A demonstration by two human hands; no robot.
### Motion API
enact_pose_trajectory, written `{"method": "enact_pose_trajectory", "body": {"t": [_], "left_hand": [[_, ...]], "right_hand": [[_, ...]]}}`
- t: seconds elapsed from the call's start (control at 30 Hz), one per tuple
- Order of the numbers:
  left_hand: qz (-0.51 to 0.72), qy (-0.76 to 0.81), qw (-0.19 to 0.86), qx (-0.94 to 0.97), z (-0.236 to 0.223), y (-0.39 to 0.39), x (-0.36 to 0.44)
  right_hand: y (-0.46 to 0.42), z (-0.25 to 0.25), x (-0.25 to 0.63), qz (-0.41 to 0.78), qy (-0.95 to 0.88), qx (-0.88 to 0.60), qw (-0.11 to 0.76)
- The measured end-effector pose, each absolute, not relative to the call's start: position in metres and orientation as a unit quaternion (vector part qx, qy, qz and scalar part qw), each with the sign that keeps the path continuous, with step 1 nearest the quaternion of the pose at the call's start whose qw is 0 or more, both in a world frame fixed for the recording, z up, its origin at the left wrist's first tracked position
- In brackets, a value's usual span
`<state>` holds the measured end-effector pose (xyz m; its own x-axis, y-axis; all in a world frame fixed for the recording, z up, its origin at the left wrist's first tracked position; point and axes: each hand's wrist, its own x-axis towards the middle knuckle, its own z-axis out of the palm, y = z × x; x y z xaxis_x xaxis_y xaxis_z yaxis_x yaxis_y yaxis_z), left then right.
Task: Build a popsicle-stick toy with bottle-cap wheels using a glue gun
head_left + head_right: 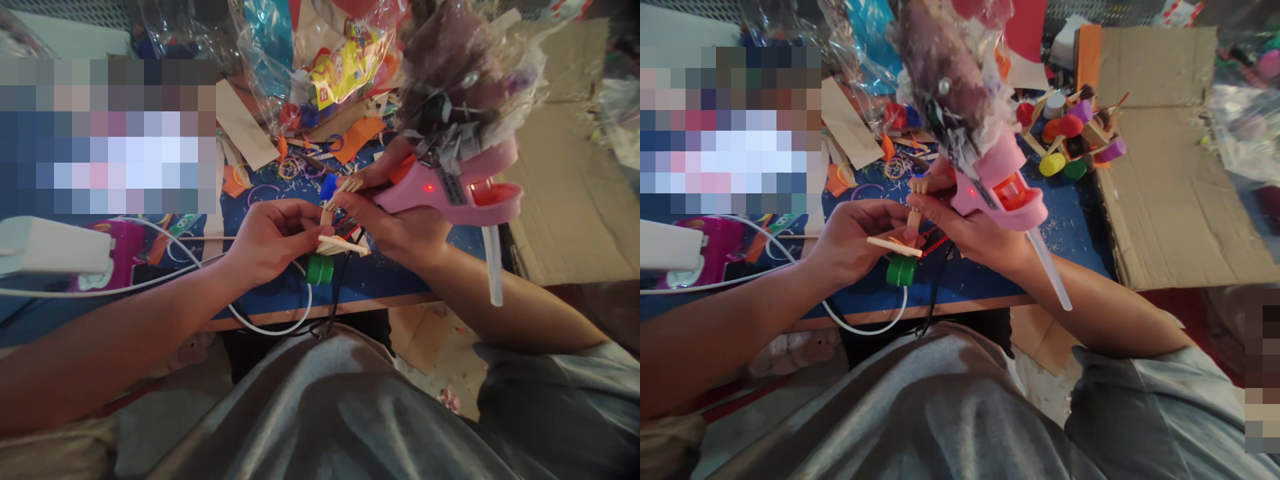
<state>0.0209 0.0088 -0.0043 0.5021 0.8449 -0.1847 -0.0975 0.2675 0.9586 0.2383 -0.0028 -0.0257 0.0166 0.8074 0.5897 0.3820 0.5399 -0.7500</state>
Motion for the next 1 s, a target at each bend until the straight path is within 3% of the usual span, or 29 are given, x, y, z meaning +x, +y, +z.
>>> {"method": "enact_pose_trajectory", "body": {"t": [1.0], "left_hand": [[0.329, 0.370, 0.714, 0.496, -0.003, 0.009, 0.022]], "right_hand": [[-0.008, -0.012, 0.233, 0.249, -0.668, -0.433, 0.552]]}}
